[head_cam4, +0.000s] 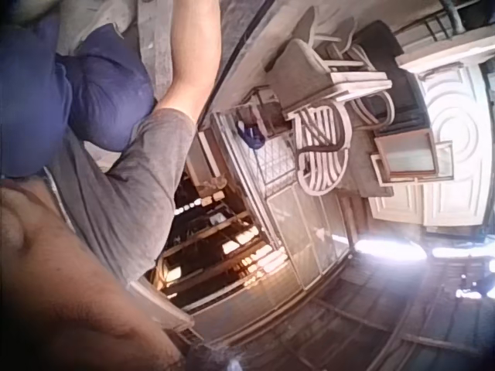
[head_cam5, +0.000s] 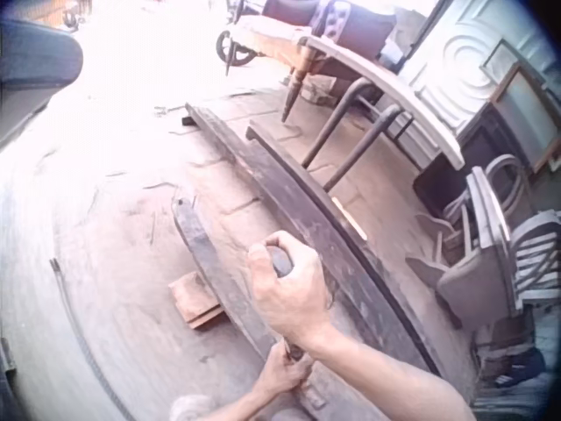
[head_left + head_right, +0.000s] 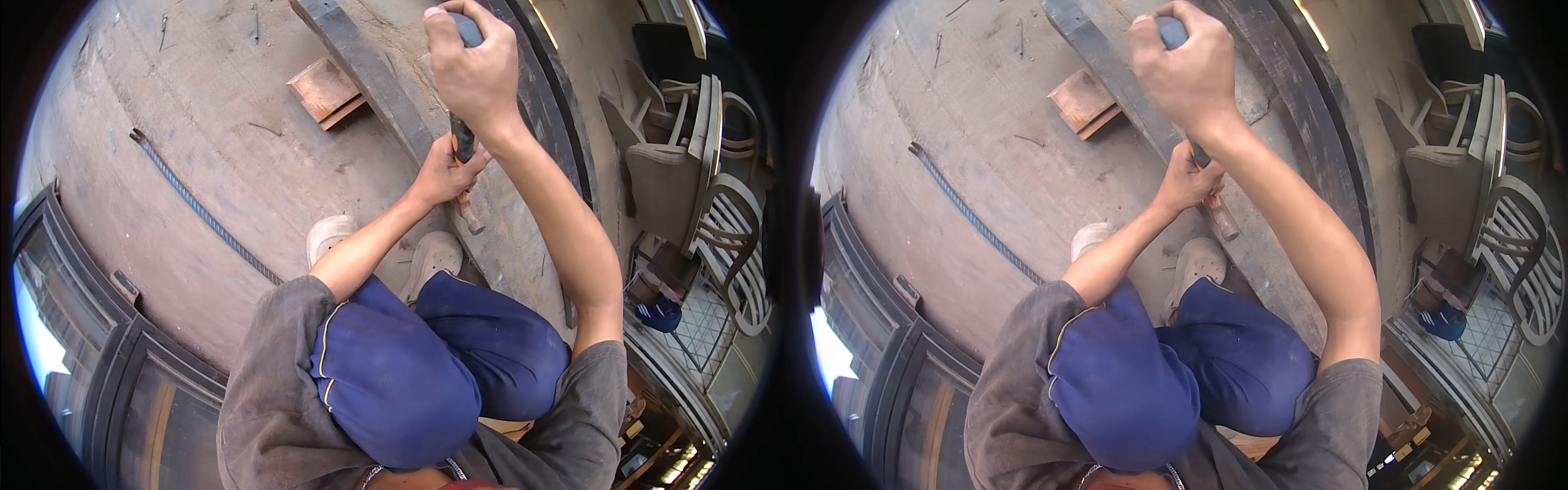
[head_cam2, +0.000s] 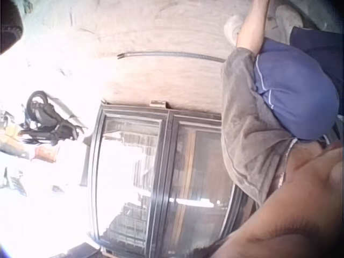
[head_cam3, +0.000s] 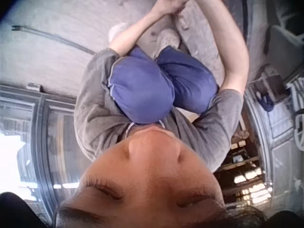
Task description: The person selects a white wooden plank from a pile, carries it to a work area, and sits on the ground. They use a hammer to drive a nail into the plank, which is resting on a brick. After hammering, they inspect the plank and move it aside.
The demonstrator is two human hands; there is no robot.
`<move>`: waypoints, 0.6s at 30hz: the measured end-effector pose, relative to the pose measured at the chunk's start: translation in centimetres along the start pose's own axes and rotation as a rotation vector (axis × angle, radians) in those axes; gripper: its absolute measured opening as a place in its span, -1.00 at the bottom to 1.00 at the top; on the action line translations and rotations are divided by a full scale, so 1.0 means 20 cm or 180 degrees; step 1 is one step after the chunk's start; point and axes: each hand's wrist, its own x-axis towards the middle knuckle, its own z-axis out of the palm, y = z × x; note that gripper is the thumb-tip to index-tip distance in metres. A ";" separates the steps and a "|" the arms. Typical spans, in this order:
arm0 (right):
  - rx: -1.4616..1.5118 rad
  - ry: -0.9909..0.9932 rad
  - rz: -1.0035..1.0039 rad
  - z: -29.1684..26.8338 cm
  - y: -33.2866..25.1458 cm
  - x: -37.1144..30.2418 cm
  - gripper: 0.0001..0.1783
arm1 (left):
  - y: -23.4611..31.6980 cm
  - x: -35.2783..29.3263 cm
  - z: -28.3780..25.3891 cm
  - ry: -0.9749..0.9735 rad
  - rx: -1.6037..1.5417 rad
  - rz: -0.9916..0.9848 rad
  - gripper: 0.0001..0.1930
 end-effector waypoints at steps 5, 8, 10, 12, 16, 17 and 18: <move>0.0002 -0.0031 -0.0047 -0.02 -0.04 0.05 -0.75 | 0.00 0.01 0.01 0.0102 0.0021 -0.0128 -0.73; -0.0133 0.0021 -0.0307 0.01 0.00 0.04 -0.77 | -0.03 -0.01 0.01 0.0214 -0.0057 -0.0093 -0.73; -0.0003 0.0074 -0.0503 0.06 0.03 0.05 -0.78 | -0.07 -0.03 0.01 0.0247 -0.0161 0.0196 -0.74; 0.0001 -0.0082 0.0014 0.02 0.00 0.07 -0.78 | -0.09 -0.01 0.03 0.0266 -0.0339 0.0228 -0.74; -0.0036 -0.0126 -0.0102 -0.02 0.06 0.07 -0.72 | -0.09 0.02 0.04 0.0328 -0.0183 0.0342 -0.75; -0.0070 -0.0149 -0.0175 -0.02 0.06 0.07 -0.68 | -0.10 0.03 0.03 0.0298 -0.0108 0.0494 -0.73; -0.0047 -0.0210 -0.0062 -0.03 0.04 0.05 -0.68 | -0.11 0.01 0.05 0.0371 -0.0121 0.0432 -0.76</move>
